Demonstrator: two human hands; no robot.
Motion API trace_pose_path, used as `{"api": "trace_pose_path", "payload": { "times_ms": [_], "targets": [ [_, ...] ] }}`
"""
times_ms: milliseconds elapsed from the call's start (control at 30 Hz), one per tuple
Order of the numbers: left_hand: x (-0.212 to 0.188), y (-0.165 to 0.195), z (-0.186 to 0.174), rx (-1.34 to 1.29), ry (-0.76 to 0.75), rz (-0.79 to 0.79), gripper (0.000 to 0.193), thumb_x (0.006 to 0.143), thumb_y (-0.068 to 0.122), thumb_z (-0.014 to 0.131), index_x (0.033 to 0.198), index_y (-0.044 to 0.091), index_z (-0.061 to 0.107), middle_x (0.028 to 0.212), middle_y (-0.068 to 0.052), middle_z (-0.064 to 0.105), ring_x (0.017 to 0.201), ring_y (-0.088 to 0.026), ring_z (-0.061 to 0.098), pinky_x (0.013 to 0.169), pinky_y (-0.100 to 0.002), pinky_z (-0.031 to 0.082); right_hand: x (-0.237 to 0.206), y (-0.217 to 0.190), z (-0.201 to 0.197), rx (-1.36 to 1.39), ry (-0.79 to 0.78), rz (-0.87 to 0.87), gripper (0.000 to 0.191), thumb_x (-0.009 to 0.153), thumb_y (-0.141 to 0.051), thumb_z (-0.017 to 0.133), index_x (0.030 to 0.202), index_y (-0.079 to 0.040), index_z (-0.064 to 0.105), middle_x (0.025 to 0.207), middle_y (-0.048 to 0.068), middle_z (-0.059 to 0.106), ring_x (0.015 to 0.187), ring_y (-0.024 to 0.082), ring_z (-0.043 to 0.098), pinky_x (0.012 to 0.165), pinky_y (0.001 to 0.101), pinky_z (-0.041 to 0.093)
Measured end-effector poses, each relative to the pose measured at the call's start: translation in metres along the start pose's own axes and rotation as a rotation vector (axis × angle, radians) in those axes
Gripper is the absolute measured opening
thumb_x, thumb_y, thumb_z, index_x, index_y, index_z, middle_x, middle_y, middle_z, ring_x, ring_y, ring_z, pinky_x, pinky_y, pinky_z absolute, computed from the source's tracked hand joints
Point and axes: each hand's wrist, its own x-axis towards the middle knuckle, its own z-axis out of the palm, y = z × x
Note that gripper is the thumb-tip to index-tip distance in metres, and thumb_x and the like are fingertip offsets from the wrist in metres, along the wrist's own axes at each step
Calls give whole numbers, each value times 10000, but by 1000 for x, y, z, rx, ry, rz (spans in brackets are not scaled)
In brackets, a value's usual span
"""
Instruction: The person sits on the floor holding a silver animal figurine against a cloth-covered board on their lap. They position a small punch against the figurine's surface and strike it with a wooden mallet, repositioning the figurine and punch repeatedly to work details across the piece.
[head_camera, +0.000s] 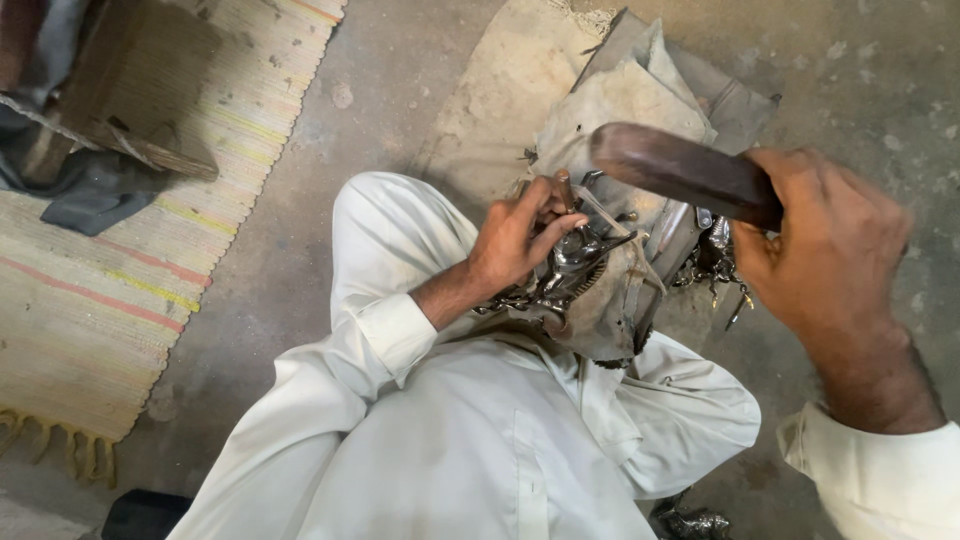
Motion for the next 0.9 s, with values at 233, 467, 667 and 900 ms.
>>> {"api": "trace_pose_path", "payload": {
  "times_ms": [233,467,667,900],
  "targets": [
    [8,9,-3,97,-106,32,282,947,189,801,1060,36,591,845,-125,716,723,-237,737,643,-359,582,12,-14,-22,-365,-260,13,555,712,-182,849,1250,-183,714,894,34,701,735,234,704,656,359,538],
    [27,10,-7,144,-238,171,270,943,193,784,1073,67,584,846,-142,710,739,-351,697,646,-434,533,0,9,-23,-74,-217,255,437,880,-182,817,1286,-88,683,730,129,682,647,322,687,611,433,513],
    [28,9,-10,136,-267,175,268,963,204,765,1095,78,569,862,-129,723,769,-353,707,646,-427,541,-33,11,-13,-4,-38,243,335,943,-155,761,1251,-78,652,872,163,679,755,354,690,704,434,533],
    [41,12,-8,182,-431,123,279,914,172,755,1148,138,608,819,-77,739,693,-296,722,605,-431,529,-48,10,-4,-75,-139,237,416,845,-143,776,1248,-119,677,925,125,712,795,362,704,716,454,533]
  ]
}}
